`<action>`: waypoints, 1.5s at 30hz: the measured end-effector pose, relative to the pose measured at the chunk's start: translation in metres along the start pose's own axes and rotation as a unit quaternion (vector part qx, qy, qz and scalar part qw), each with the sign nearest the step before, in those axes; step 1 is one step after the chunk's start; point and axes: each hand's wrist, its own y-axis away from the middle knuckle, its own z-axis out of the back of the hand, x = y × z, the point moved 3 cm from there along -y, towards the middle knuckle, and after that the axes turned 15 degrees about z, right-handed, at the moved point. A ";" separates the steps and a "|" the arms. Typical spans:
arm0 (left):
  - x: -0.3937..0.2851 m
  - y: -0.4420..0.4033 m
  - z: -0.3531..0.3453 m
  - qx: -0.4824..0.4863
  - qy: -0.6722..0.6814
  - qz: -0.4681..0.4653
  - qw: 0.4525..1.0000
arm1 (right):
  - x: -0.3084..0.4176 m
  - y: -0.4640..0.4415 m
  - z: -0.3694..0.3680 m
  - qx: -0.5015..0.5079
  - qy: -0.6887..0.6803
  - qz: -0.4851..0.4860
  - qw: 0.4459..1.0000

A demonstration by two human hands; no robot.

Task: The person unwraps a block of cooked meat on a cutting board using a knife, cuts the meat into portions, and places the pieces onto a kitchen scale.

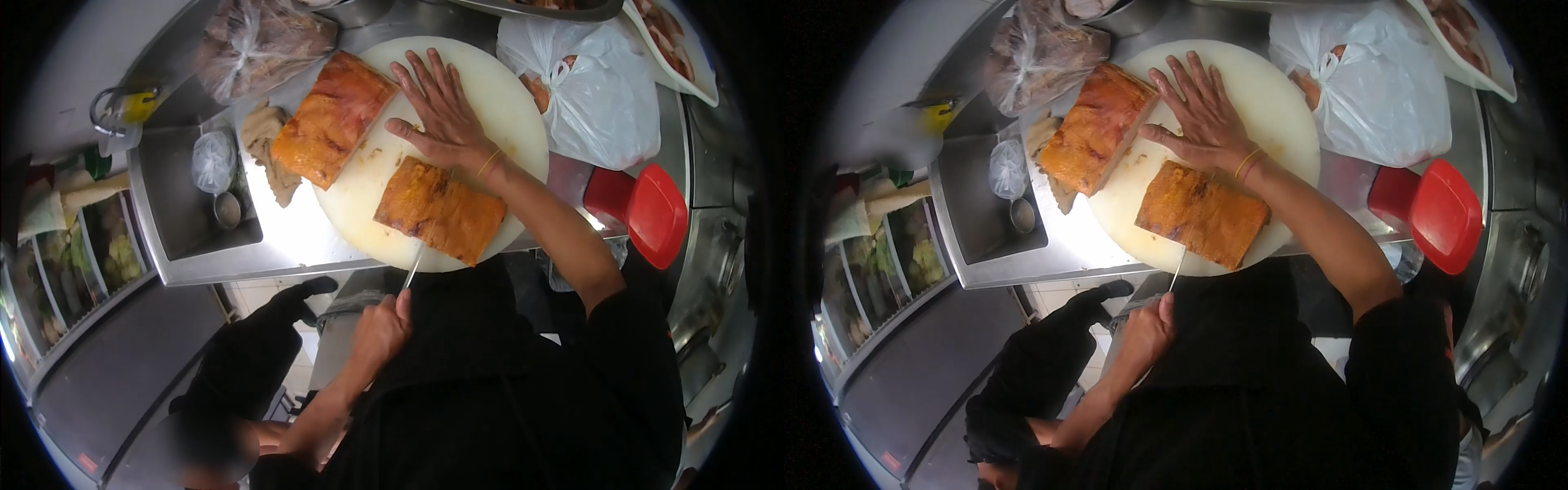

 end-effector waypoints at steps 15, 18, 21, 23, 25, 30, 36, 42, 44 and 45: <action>-0.002 -0.005 0.000 -0.051 0.017 -0.028 0.998 | 0.006 0.015 0.038 -0.012 -0.216 -0.072 0.974; -0.009 -0.011 0.002 -0.047 0.020 -0.023 0.998 | 0.018 0.035 0.059 -0.036 -0.271 -0.079 0.959; 0.002 -0.012 0.002 -0.059 0.026 -0.021 0.998 | 0.035 0.053 0.093 -0.038 -0.308 -0.040 0.950; 0.008 0.005 0.012 -0.072 0.016 0.012 0.997 | 0.041 0.068 0.108 -0.012 -0.304 0.004 0.952; 0.011 -0.002 0.002 -0.054 0.025 0.004 0.998 | 0.048 0.081 0.113 0.028 -0.284 0.062 0.956; -0.008 -0.003 0.004 -0.031 -0.011 -0.003 0.999 | 0.073 0.108 0.099 0.087 -0.172 0.129 0.973; 0.044 0.022 0.005 -0.045 -0.028 0.034 0.998 | 0.078 0.118 0.096 0.067 -0.164 0.051 0.983; 0.023 -0.005 0.024 -0.094 -0.009 0.008 0.995 | 0.088 0.124 0.125 0.145 -0.019 -0.023 0.989; 0.016 -0.013 0.025 -0.100 0.010 -0.006 0.995 | 0.083 0.126 0.131 0.180 0.010 -0.037 0.983; 0.016 -0.019 0.026 -0.117 0.000 0.005 0.993 | 0.082 0.126 0.125 0.161 0.012 -0.025 0.987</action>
